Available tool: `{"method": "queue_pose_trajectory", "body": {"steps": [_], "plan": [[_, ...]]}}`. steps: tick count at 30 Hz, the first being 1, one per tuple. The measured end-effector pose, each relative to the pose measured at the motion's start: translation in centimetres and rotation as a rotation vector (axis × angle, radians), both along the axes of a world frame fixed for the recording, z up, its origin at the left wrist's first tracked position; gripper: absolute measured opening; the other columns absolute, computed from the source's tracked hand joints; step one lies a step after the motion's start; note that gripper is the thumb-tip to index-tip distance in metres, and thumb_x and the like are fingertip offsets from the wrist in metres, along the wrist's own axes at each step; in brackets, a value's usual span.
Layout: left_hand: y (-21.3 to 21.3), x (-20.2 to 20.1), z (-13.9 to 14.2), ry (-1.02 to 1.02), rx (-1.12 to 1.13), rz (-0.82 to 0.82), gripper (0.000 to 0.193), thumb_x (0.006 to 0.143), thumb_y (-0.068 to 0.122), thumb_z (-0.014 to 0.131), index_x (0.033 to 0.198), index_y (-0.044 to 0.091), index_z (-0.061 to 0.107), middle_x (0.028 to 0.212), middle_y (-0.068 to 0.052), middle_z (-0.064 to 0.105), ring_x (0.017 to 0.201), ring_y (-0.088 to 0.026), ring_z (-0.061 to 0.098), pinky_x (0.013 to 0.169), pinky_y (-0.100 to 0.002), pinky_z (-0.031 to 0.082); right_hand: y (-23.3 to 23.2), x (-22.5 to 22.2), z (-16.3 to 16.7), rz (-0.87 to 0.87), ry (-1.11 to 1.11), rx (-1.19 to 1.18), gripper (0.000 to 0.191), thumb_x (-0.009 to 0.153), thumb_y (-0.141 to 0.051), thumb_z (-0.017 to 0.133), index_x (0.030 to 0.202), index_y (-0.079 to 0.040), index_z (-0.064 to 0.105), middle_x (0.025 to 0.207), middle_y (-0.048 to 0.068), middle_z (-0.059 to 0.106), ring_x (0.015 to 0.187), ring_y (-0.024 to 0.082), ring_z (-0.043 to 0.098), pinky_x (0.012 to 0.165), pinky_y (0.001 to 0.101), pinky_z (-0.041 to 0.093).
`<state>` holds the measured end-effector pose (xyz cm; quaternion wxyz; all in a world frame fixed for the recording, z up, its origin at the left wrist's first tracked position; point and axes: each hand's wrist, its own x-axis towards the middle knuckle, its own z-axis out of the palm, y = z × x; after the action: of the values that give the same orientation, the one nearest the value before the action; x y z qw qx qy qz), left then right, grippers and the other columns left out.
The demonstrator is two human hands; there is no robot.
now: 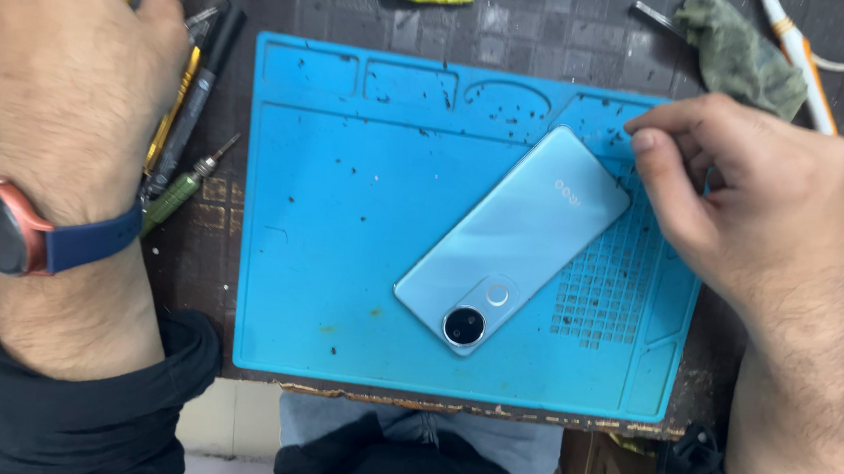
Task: The person removes the back cover of a smartphone. They first peel rubber bands off the phone, cut along the edge with a utility knife, heat the back with a black heating sheet, pry the back cover off by hand, and then use a screwdriver to unscrew components inside the opened phone.
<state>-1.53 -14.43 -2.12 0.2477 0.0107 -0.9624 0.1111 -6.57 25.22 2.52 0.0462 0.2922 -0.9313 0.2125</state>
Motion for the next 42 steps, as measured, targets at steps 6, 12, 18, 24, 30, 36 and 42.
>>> {"method": "queue_pose_trajectory", "body": {"steps": [6,12,18,24,30,36,42], "plan": [[-0.8,-0.2,-0.4,0.078,0.205,0.064,0.020,0.101,0.018,0.076,0.094,0.000,0.072,0.079,-0.008,0.069,0.064,-0.022,0.068,0.055,-0.033,0.053,-0.1,-0.1,0.2,-0.004,0.005,-0.023,0.007,0.097,-0.007,0.075,0.101,-0.002,0.072,0.083,0.010,0.072,0.070,0.017,0.071,0.059,0.0282,0.056],[1.1,-0.2,0.9,0.225,0.561,0.030,0.029,0.111,0.019,0.071,0.088,0.001,0.067,0.072,-0.010,0.062,0.063,-0.023,0.065,0.062,-0.034,0.048,0.0,0.2,0.0,-0.029,-0.002,-0.082,0.008,0.096,-0.005,0.075,0.102,-0.002,0.071,0.081,0.009,0.071,0.068,0.016,0.070,0.056,0.0271,0.055],[7.9,0.4,3.9,0.240,0.774,-0.728,0.033,0.102,-0.001,0.087,0.107,0.004,0.056,0.110,-0.010,0.062,0.097,-0.019,0.074,0.078,-0.026,0.053,-0.3,0.5,-0.4,0.100,0.025,-0.180,0.036,0.091,-0.008,0.078,0.120,0.001,0.059,0.082,0.006,0.070,0.064,0.013,0.066,0.052,0.0263,0.052],[14.1,1.7,3.4,-0.009,0.841,-0.996,0.027,0.100,0.008,0.087,0.101,0.006,0.060,0.102,-0.006,0.067,0.087,-0.019,0.071,0.069,-0.031,0.059,-0.6,1.6,-1.2,0.343,0.063,-0.205,0.047,0.083,-0.015,0.087,0.120,-0.006,0.060,0.082,0.003,0.066,0.070,0.018,0.066,0.057,0.0323,0.052],[15.5,2.7,1.9,-0.080,0.918,-1.115,0.028,0.105,0.007,0.082,0.096,0.006,0.055,0.103,-0.004,0.066,0.087,-0.018,0.071,0.065,-0.029,0.058,-0.6,1.8,-2.0,0.333,0.109,-0.254,0.043,0.077,-0.008,0.089,0.108,-0.006,0.058,0.078,0.004,0.065,0.066,0.019,0.065,0.053,0.0338,0.049],[15.6,2.5,2.1,-0.115,0.871,-1.002,0.034,0.094,0.017,0.087,0.105,0.005,0.057,0.108,-0.008,0.064,0.096,-0.024,0.067,0.077,-0.035,0.056,0.1,1.9,-2.2,0.289,0.225,-0.116,0.032,0.078,-0.004,0.084,0.107,-0.008,0.071,0.078,0.005,0.062,0.066,0.023,0.063,0.057,0.0367,0.049],[16.7,2.4,1.9,-0.295,0.732,-0.626,0.096,0.074,0.066,0.084,0.131,-0.004,0.050,0.124,-0.020,0.054,0.109,-0.036,0.053,0.092,-0.046,0.044,1.9,1.5,-3.3,-0.004,0.075,-0.455,0.010,0.118,-0.010,0.061,0.113,-0.003,0.057,0.093,0.009,0.062,0.074,0.014,0.060,0.067,0.0246,0.050]]}}
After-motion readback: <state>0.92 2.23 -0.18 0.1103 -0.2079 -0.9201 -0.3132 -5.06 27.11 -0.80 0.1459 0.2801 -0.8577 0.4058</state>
